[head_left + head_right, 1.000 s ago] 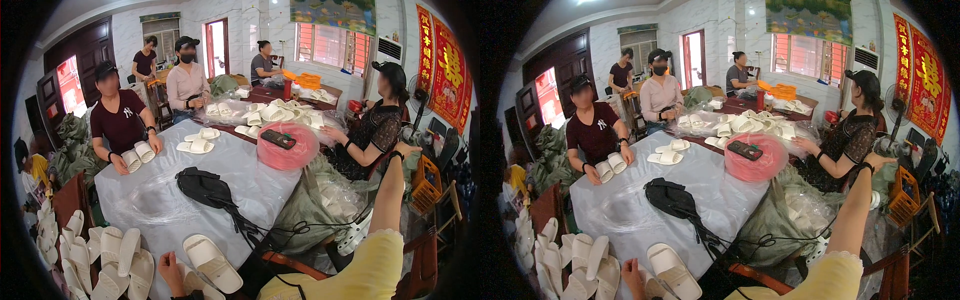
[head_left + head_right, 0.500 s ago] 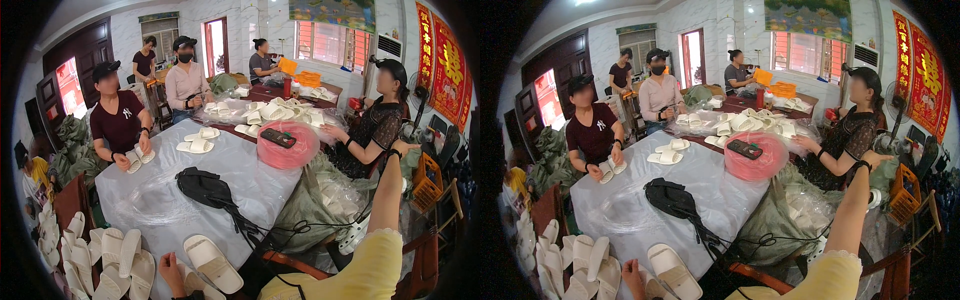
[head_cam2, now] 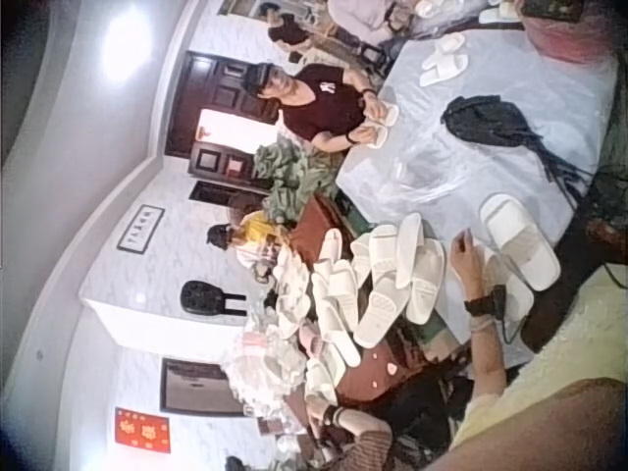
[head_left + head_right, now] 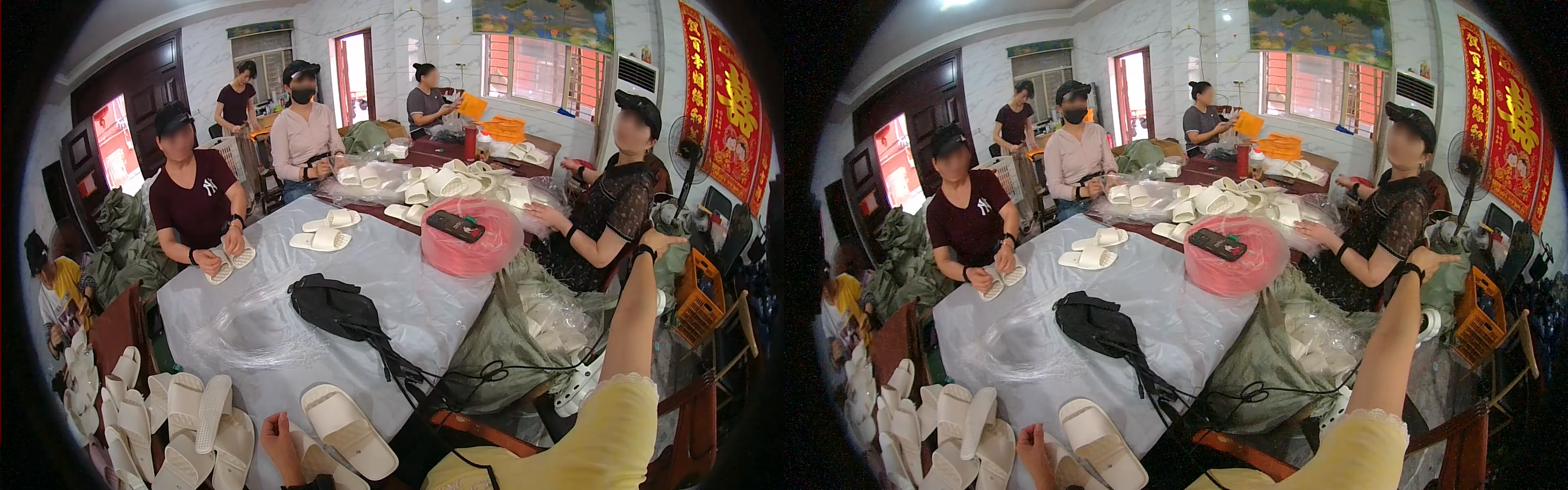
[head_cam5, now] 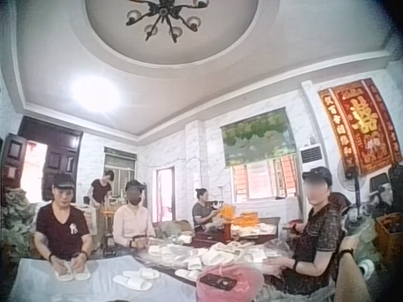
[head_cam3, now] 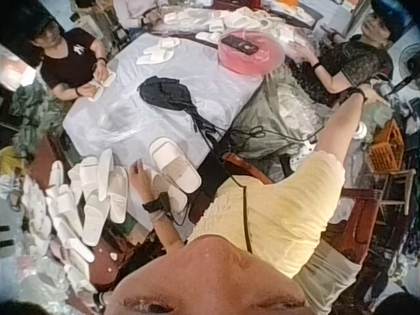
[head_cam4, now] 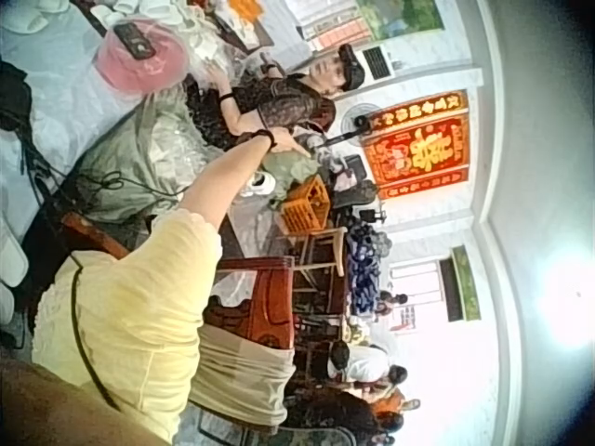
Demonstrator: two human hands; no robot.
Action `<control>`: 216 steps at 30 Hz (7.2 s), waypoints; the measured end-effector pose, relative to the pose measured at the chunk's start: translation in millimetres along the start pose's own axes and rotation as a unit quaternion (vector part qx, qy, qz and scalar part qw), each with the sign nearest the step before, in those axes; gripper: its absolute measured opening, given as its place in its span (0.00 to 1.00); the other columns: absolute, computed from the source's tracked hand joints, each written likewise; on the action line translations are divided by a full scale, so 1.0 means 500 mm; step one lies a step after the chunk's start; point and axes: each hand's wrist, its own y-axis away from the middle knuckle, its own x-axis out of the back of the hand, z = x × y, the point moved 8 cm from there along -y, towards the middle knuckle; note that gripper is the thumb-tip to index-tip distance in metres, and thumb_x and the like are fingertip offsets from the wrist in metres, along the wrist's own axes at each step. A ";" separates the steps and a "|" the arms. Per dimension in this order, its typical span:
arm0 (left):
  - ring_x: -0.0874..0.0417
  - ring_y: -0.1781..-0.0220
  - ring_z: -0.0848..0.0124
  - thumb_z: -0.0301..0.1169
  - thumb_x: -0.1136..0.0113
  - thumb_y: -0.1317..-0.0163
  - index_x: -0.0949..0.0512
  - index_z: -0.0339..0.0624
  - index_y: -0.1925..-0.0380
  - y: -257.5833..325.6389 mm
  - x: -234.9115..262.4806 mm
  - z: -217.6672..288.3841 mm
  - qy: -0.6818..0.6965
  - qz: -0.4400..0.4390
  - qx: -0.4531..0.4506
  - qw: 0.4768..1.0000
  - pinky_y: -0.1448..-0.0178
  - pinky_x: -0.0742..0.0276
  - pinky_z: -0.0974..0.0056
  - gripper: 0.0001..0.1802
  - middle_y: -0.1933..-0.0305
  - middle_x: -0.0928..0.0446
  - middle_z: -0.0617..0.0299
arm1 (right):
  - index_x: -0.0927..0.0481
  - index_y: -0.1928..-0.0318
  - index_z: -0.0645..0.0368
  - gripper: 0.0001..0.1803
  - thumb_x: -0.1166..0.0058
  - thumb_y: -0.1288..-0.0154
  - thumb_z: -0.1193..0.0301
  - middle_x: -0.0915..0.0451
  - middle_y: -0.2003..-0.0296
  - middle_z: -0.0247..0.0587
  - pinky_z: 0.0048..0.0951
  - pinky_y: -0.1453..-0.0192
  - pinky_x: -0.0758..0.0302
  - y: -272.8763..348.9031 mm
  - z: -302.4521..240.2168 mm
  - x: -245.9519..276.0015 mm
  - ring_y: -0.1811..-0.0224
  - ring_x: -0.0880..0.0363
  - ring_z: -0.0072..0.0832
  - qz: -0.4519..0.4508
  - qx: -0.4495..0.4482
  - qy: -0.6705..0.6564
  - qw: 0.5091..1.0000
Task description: Manually assemble and inspect white slippers at a production table.
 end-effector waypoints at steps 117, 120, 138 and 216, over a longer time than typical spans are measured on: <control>0.25 0.72 0.64 0.30 0.43 0.46 0.23 0.36 0.70 0.037 -0.024 0.083 -0.175 0.020 -0.156 0.972 0.67 0.30 0.65 0.09 0.72 0.25 0.53 | 0.33 0.43 0.54 0.22 0.51 0.37 0.67 0.25 0.69 0.37 0.24 0.59 0.29 1.356 0.080 0.551 0.67 0.26 0.22 -0.902 0.331 -0.128 -0.244; 0.28 0.76 0.74 0.26 0.40 0.48 0.22 0.35 0.72 0.037 -0.022 0.078 -0.173 -0.031 -0.100 0.979 0.71 0.32 0.70 0.06 0.74 0.28 0.60 | 0.36 0.42 0.55 0.27 0.47 0.41 0.62 0.27 0.65 0.44 0.30 0.55 0.29 1.392 0.073 0.404 0.63 0.26 0.33 -0.827 0.487 -0.278 -0.046; 0.26 0.67 0.67 0.24 0.41 0.48 0.24 0.40 0.64 0.117 0.029 0.186 -0.231 0.099 -0.224 0.942 0.62 0.31 0.66 0.10 0.69 0.25 0.59 | 0.23 0.57 0.57 0.15 0.59 0.33 0.63 0.23 0.61 0.34 0.24 0.54 0.33 1.446 0.158 0.310 0.59 0.28 0.21 -0.973 0.219 -0.057 -0.043; 0.32 0.47 0.46 0.30 0.43 0.46 0.26 0.31 0.57 0.200 0.069 0.057 -0.500 0.129 -0.138 0.845 0.42 0.38 0.50 0.18 0.49 0.30 0.42 | 0.26 0.57 0.59 0.10 0.54 0.34 0.68 0.22 0.68 0.35 0.24 0.63 0.25 1.530 0.398 0.330 0.68 0.24 0.22 -0.946 -0.295 0.121 -0.059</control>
